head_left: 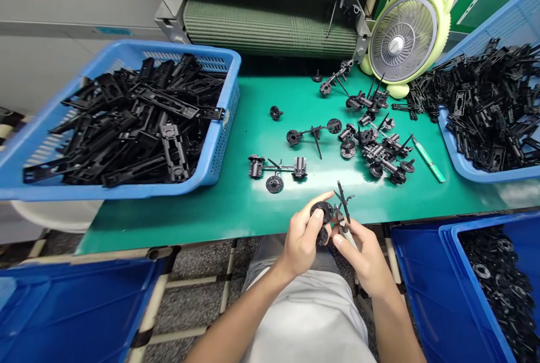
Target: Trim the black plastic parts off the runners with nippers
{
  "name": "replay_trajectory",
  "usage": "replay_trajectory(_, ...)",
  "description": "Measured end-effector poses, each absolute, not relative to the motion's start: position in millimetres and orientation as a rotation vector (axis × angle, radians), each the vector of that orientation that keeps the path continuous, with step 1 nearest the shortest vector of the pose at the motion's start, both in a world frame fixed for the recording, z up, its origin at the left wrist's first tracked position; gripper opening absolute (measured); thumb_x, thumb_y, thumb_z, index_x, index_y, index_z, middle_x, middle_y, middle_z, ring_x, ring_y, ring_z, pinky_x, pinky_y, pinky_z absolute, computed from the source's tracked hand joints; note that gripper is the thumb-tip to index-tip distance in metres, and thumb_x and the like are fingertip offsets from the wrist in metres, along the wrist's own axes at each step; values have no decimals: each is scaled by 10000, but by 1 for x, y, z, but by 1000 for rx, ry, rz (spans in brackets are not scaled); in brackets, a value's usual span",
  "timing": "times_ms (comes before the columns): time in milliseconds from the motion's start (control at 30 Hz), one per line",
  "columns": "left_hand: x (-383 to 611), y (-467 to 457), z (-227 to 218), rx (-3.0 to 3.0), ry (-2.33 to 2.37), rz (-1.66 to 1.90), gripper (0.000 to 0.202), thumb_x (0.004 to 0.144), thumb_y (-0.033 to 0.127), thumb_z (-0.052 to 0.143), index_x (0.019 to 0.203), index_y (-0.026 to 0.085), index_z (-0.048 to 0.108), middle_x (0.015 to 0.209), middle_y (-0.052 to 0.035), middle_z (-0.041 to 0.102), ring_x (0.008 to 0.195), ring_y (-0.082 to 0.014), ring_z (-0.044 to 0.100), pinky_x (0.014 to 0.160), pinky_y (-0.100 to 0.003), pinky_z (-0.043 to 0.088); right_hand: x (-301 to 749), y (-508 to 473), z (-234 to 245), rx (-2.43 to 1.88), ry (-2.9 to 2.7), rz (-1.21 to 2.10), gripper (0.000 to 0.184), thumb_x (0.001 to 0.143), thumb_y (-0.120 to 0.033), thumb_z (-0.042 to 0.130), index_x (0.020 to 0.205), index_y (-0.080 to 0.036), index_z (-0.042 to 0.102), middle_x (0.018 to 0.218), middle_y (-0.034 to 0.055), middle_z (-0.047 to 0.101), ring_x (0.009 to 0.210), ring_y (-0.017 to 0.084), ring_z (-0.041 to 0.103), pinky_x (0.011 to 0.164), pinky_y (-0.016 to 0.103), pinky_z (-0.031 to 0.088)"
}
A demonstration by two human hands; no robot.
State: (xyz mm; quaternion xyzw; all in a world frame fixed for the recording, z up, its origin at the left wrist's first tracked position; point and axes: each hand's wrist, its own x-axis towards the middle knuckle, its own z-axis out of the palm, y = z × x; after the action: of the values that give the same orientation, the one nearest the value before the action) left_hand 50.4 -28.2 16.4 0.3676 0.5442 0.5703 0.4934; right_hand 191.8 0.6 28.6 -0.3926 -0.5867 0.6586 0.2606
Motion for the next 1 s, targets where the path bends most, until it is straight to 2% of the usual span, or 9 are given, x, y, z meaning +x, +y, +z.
replay_trajectory(233, 40, -25, 22, 988, 1267, 1210, 533, 919, 479, 417, 1253, 109, 606, 520, 31, 469, 477, -114, 397, 502, -238, 370, 198, 5, 27, -1139, -1617, 1796, 214, 852, -380, 623, 807, -174, 581, 733, -7, 514, 677, 144, 444, 650, 258, 368)
replay_trajectory(400, 42, -26, 23, 961, 1338, 1214, 505, 926, 457, 409, 1249, 121, 606, 548, 26, 488, 503, -125, 428, 533, -241, 389, 197, 10, 28, -1214, -1638, 1837, 252, 783, -372, 689, 722, -177, 542, 670, -24, 485, 615, 126, 412, 593, 253, 340)
replay_trajectory(633, 46, -9, 9, 890, 1555, 1359, 471, 920, 458, 429, 1211, 141, 621, 608, 4, 563, 534, -146, 496, 570, -260, 431, 180, 42, 22, -1165, -1583, 1939, 255, 751, -410, 665, 808, -162, 644, 629, -29, 478, 586, 117, 379, 559, 254, 305)
replay_trajectory(733, 46, 4, 5, 852, 1604, 1424, 462, 925, 446, 423, 1233, 146, 594, 584, 18, 545, 513, -138, 494, 544, -250, 425, 171, 59, 24, -1146, -1514, 2071, 228, 712, -380, 689, 750, -162, 634, 594, -42, 463, 539, 97, 353, 516, 242, 285)
replay_trajectory(833, 46, 14, 5, 778, 1629, 1493, 429, 921, 426, 430, 1200, 141, 590, 561, 35, 516, 495, -121, 481, 508, -230, 406, 171, 74, 23, -1144, -1389, 2190, 200, 688, -336, 717, 725, -159, 631, 559, -52, 466, 494, 84, 372, 468, 225, 268)
replay_trajectory(933, 44, 17, 7, 691, 1512, 1580, 367, 903, 408, 474, 1158, 162, 571, 540, 57, 496, 428, -92, 425, 436, -200, 363, 184, 86, 16, -1113, -1317, 2207, 248, 691, -329, 737, 831, -135, 676, 618, -11, 564, 503, 99, 458, 438, 220, 266)
replay_trajectory(1000, 40, 15, 11, 608, 1320, 1609, 295, 851, 381, 571, 1083, 200, 570, 614, 43, 557, 407, -74, 414, 380, -178, 328, 196, 91, 9, -1058, -1244, 2196, 318, 688, -347, 752, 904, -124, 681, 662, 14, 602, 521, 114, 502, 438, 224, 282)
